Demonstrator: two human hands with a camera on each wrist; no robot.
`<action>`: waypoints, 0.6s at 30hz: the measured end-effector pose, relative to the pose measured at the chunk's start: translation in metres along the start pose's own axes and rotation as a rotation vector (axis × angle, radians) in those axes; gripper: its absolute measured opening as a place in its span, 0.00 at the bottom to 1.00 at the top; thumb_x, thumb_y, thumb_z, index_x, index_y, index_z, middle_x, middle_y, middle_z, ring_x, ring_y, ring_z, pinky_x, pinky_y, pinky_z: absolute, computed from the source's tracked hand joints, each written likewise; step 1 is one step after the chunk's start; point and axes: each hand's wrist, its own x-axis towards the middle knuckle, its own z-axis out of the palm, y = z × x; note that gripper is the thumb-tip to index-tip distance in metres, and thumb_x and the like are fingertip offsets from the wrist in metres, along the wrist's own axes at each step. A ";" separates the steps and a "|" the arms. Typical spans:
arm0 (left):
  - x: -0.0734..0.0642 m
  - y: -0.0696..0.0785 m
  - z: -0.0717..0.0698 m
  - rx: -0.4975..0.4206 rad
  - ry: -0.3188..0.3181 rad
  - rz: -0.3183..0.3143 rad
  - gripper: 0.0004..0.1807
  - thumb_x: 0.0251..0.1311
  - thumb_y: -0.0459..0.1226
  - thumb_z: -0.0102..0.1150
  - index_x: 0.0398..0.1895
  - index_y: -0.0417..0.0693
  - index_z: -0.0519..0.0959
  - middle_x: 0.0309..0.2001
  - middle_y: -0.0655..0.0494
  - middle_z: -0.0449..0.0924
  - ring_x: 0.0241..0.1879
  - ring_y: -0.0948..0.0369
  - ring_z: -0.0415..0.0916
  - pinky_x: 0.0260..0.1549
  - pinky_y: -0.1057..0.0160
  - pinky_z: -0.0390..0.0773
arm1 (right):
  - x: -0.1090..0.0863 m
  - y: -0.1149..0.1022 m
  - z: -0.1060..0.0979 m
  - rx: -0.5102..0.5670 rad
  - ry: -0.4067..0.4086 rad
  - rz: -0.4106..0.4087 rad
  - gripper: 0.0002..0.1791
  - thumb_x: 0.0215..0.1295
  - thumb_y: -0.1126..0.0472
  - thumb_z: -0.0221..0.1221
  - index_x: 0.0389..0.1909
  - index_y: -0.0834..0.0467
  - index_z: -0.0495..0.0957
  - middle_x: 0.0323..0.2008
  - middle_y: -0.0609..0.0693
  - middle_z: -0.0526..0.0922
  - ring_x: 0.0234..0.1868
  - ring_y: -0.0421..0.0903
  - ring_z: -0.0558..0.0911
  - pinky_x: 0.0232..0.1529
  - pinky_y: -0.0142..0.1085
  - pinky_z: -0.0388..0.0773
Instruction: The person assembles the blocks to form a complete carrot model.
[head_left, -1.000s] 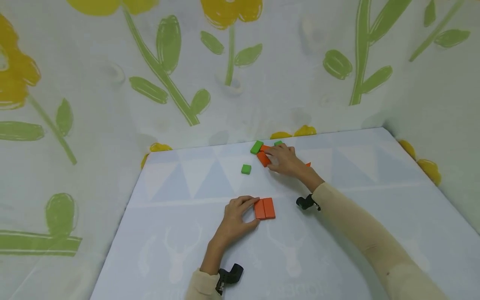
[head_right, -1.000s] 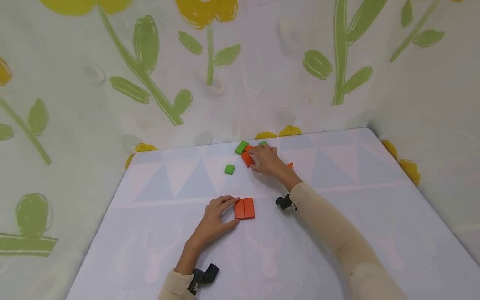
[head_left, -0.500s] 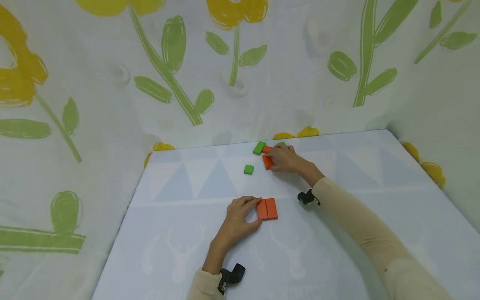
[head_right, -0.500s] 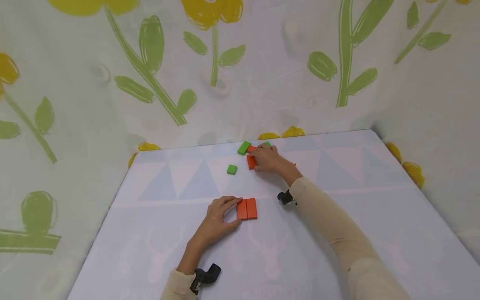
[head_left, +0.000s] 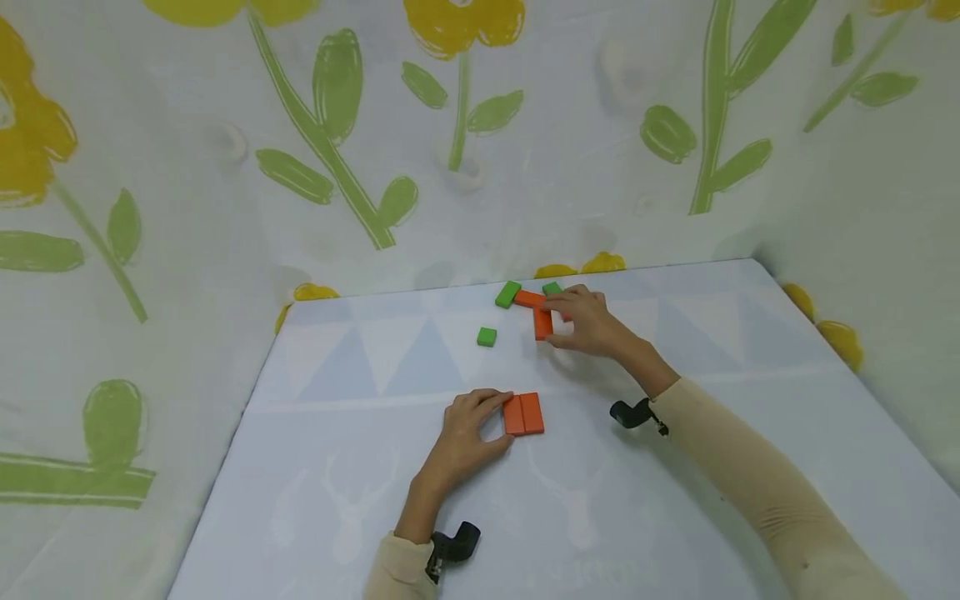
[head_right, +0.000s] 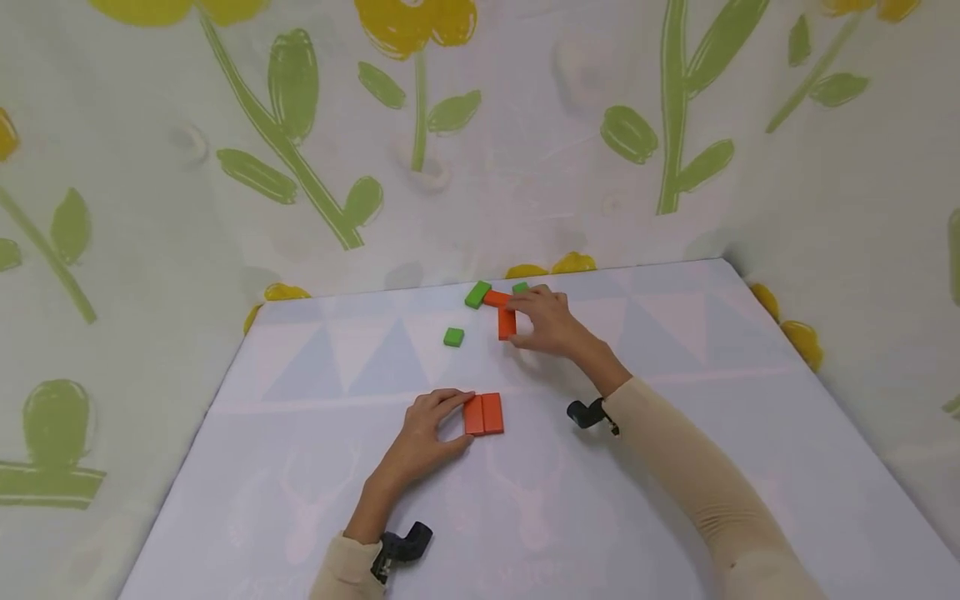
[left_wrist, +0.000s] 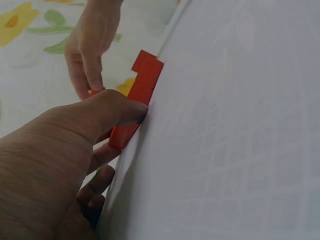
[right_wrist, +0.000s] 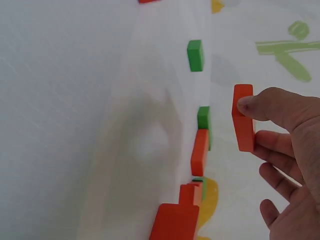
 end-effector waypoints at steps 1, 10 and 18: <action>0.000 0.000 0.000 0.002 0.000 0.001 0.32 0.59 0.44 0.68 0.69 0.60 0.73 0.64 0.60 0.70 0.62 0.56 0.63 0.61 0.47 0.59 | -0.005 -0.001 -0.001 0.008 0.011 -0.003 0.29 0.59 0.54 0.71 0.62 0.57 0.78 0.65 0.54 0.75 0.67 0.56 0.63 0.59 0.56 0.57; 0.000 -0.001 -0.001 -0.006 -0.003 -0.010 0.32 0.59 0.45 0.67 0.69 0.60 0.73 0.63 0.58 0.70 0.62 0.54 0.63 0.62 0.45 0.58 | -0.048 -0.012 -0.003 0.040 0.069 -0.065 0.29 0.56 0.55 0.73 0.59 0.57 0.80 0.61 0.51 0.78 0.63 0.54 0.67 0.56 0.54 0.58; -0.001 0.002 0.001 -0.007 0.000 -0.009 0.32 0.59 0.45 0.67 0.69 0.60 0.73 0.64 0.59 0.70 0.63 0.55 0.63 0.62 0.46 0.58 | -0.080 -0.025 0.002 0.001 0.101 -0.143 0.29 0.53 0.55 0.75 0.57 0.57 0.82 0.57 0.49 0.81 0.62 0.53 0.69 0.54 0.55 0.61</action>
